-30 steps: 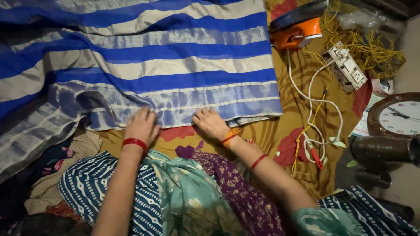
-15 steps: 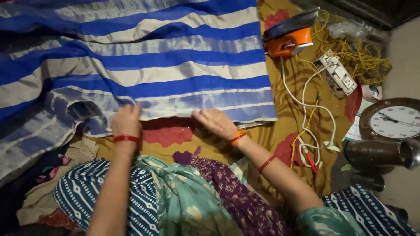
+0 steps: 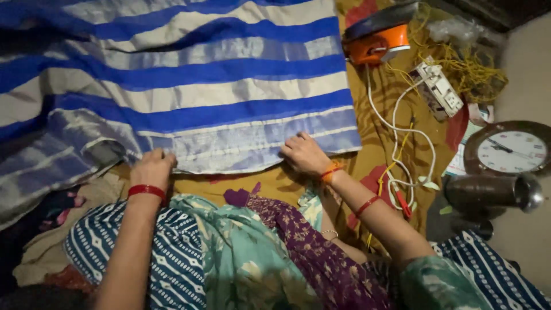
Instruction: Ironing a blue and silver striped cloth on a flat surface.
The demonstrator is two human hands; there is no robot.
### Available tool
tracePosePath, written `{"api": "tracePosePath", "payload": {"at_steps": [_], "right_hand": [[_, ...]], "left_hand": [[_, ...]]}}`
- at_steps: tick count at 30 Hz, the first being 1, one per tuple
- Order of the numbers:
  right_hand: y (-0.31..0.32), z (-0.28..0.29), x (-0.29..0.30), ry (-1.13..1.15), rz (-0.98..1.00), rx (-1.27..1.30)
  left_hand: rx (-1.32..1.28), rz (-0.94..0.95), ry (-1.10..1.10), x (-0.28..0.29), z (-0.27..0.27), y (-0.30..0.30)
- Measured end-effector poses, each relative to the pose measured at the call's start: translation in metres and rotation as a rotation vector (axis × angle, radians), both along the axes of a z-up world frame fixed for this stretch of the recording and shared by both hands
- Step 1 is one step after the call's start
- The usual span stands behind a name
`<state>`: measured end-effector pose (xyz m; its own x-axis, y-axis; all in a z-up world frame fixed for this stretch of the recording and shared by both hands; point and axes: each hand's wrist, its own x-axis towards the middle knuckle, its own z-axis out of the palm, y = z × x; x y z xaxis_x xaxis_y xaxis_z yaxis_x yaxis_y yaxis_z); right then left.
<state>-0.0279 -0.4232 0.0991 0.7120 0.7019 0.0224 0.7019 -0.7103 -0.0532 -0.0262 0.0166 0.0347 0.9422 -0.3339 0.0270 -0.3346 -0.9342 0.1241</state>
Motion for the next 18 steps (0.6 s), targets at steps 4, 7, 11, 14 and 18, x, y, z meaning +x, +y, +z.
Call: {"api": "tracePosePath", "payload": {"at_steps": [4, 7, 11, 14, 18], "right_hand": [[-0.009, -0.009, -0.002, 0.192, -0.188, 0.129], [-0.046, -0.043, 0.002, 0.347, -0.472, 0.135], [-0.082, -0.049, 0.002, 0.445, -0.603, -0.197], [-0.092, -0.057, -0.001, 0.419, -0.588, -0.176], [-0.075, -0.060, 0.007, 0.281, -0.533, -0.301]], "left_hand": [[0.067, 0.031, 0.091, 0.004, -0.003, 0.005], [0.091, 0.037, 0.113, 0.003, -0.004, 0.000], [0.171, 0.115, 0.207, 0.007, -0.012, 0.000], [0.084, 0.157, 0.372, 0.017, -0.004, 0.003], [-0.082, 0.206, 0.481, 0.026, -0.002, 0.007]]}}
